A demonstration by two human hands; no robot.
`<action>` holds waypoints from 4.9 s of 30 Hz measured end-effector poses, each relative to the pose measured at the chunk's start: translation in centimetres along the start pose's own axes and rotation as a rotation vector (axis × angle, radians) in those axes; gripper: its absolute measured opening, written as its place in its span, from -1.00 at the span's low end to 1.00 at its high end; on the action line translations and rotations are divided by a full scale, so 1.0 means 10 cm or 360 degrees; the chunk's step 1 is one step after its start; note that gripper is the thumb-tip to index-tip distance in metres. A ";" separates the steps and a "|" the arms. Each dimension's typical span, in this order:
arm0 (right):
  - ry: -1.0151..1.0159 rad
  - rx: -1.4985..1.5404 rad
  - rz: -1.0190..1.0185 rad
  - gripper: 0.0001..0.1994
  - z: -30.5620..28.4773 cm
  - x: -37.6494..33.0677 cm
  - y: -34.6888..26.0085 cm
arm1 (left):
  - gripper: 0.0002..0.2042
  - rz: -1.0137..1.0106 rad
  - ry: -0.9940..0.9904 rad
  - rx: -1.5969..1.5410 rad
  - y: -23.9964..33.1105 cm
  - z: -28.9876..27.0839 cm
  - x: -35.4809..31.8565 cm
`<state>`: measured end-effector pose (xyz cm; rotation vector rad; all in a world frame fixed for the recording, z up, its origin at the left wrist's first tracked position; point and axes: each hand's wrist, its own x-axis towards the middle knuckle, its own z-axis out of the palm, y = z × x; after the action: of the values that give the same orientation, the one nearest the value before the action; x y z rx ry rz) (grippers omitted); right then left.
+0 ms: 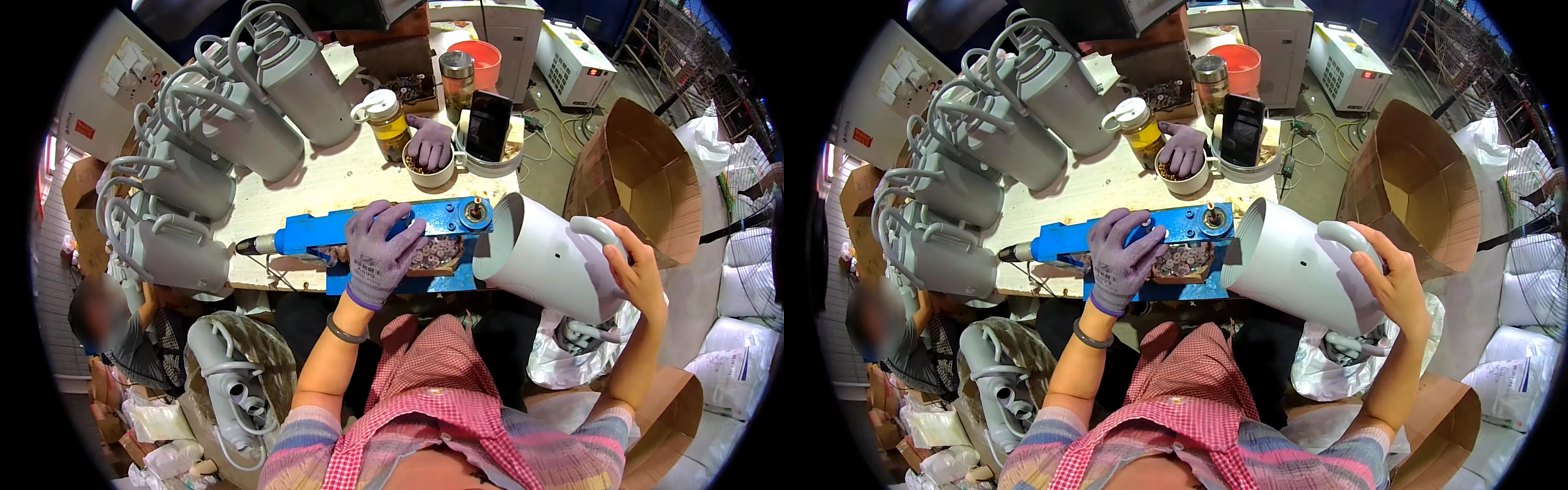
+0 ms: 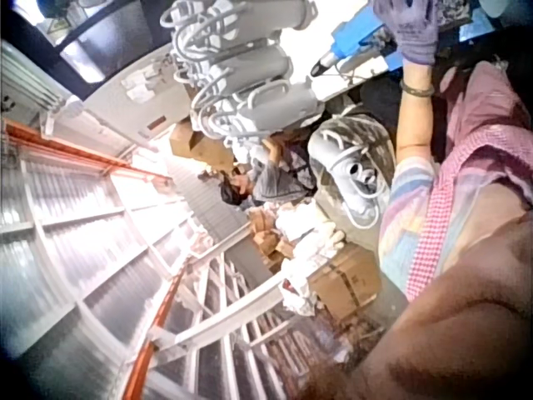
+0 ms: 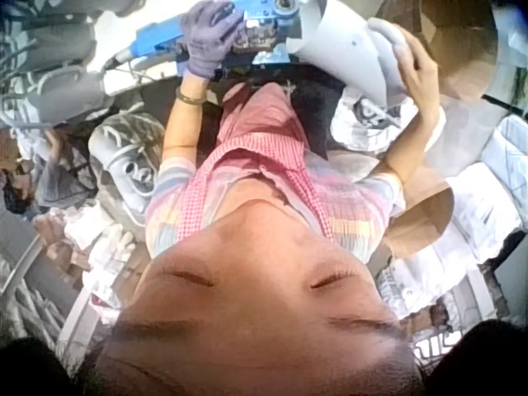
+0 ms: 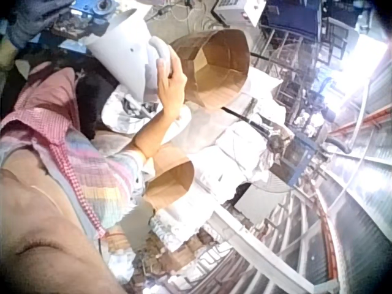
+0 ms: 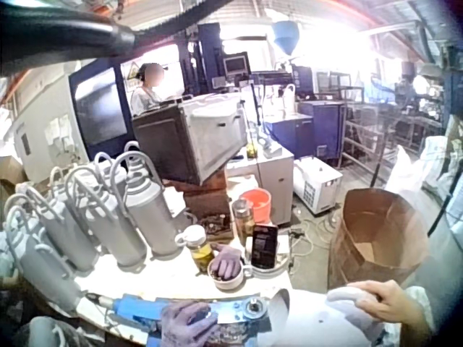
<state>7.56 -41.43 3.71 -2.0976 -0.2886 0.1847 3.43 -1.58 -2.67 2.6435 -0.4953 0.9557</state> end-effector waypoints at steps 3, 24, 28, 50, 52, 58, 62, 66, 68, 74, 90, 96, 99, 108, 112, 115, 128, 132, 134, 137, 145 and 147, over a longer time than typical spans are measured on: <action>0.0000 -0.0089 -0.0078 -0.64 -0.01 -0.03 0.00 | -0.78 0.0030 0.0082 -0.0158 0.09 -0.04 0.07; -0.0118 -0.0400 -0.0261 -0.72 -0.08 0.49 -0.65 | -0.82 -0.0031 -0.0037 -0.0786 0.30 0.26 0.69; -0.0119 -0.0459 -0.0484 -0.70 0.08 0.77 -0.93 | -0.66 -0.0723 -0.0119 -0.1425 0.29 0.20 0.59; -0.0310 -0.1043 -0.0611 -0.50 0.69 1.13 -1.19 | -0.55 -0.1423 -0.0486 -0.1873 0.33 0.12 0.42; -0.0332 -0.1062 -0.0618 -0.49 0.68 1.13 -1.19 | -0.56 -0.1483 -0.0562 -0.1866 0.32 0.12 0.42; -0.0364 -0.1097 -0.0659 -0.57 0.73 1.12 -1.17 | -0.56 -0.1461 -0.0519 -0.1852 0.31 0.15 0.38; -0.0355 -0.1124 -0.0792 -0.54 0.74 1.10 -1.02 | -0.59 -0.1453 -0.0656 -0.1686 0.30 0.10 0.41; -0.0381 -0.1216 -0.0766 -0.52 0.75 1.07 -1.01 | -0.65 -0.1453 -0.0716 -0.1715 0.29 0.08 0.43; -0.0401 -0.1240 -0.0716 -0.51 0.78 1.07 -1.02 | -0.64 -0.1387 -0.0617 -0.1718 0.29 0.12 0.39; -0.0347 -0.1256 -0.0704 -0.49 0.79 1.04 -1.06 | -0.60 -0.1286 -0.0464 -0.1896 0.32 0.16 0.37; -0.0055 -0.1343 -0.0698 -0.48 0.92 0.99 -1.17 | -0.52 -0.1440 -0.0449 -0.2088 0.30 0.27 0.27; 0.0321 -0.1095 -0.0124 -0.44 0.09 0.54 -0.31 | -0.09 -0.0725 -0.0416 -0.2325 0.53 -0.21 -0.20; 0.0493 -0.0510 0.0009 -0.43 -0.41 -0.31 0.13 | -0.47 -0.1141 -0.0937 -0.2452 0.49 0.00 -0.89; 0.0560 0.0818 -0.0115 -0.58 0.26 -1.92 0.88 | -0.49 0.0189 -0.1407 -0.1731 1.62 0.65 -1.49; 0.1163 -0.0622 0.0480 -0.48 -0.16 -3.06 1.52 | -0.51 -0.0423 -0.1629 -0.1989 1.43 0.46 -1.56; 0.0289 -0.0956 0.1476 -0.45 -0.48 -4.68 1.81 | -0.52 -0.0661 -0.1502 -0.2089 1.26 0.41 -1.56; 0.1636 -0.0005 0.0889 -0.36 -0.16 -4.05 0.69 | -0.57 -0.1071 -0.0612 -0.1954 0.72 -0.21 -1.55; 0.1264 -0.0038 -0.0326 -0.26 0.52 -2.68 0.18 | -0.59 -0.1009 -0.0555 -0.1917 0.57 -0.41 -1.50; 0.1120 -0.0344 -0.0745 -0.21 0.73 -2.23 -0.04 | -0.60 -0.1009 -0.0478 -0.1894 0.40 -0.59 -1.53; 0.0971 -0.0346 -0.1186 -0.17 1.03 -1.94 -0.35 | -0.63 -0.1520 -0.0304 -0.2464 0.06 -0.84 -1.70; 0.0407 0.0202 -0.1726 -0.29 1.39 -1.53 -0.50 | -0.54 -0.1457 -0.0710 -0.1801 -0.57 -1.72 -2.59; 0.0381 0.0341 -0.1598 -0.30 1.57 -1.38 -0.60 | -0.56 -0.1417 -0.0441 -0.1705 -0.56 -1.91 -2.64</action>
<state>-10.31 -29.32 0.99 -1.5266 -1.0668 -0.5984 -24.00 16.51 -6.71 1.6590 0.1421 -0.0185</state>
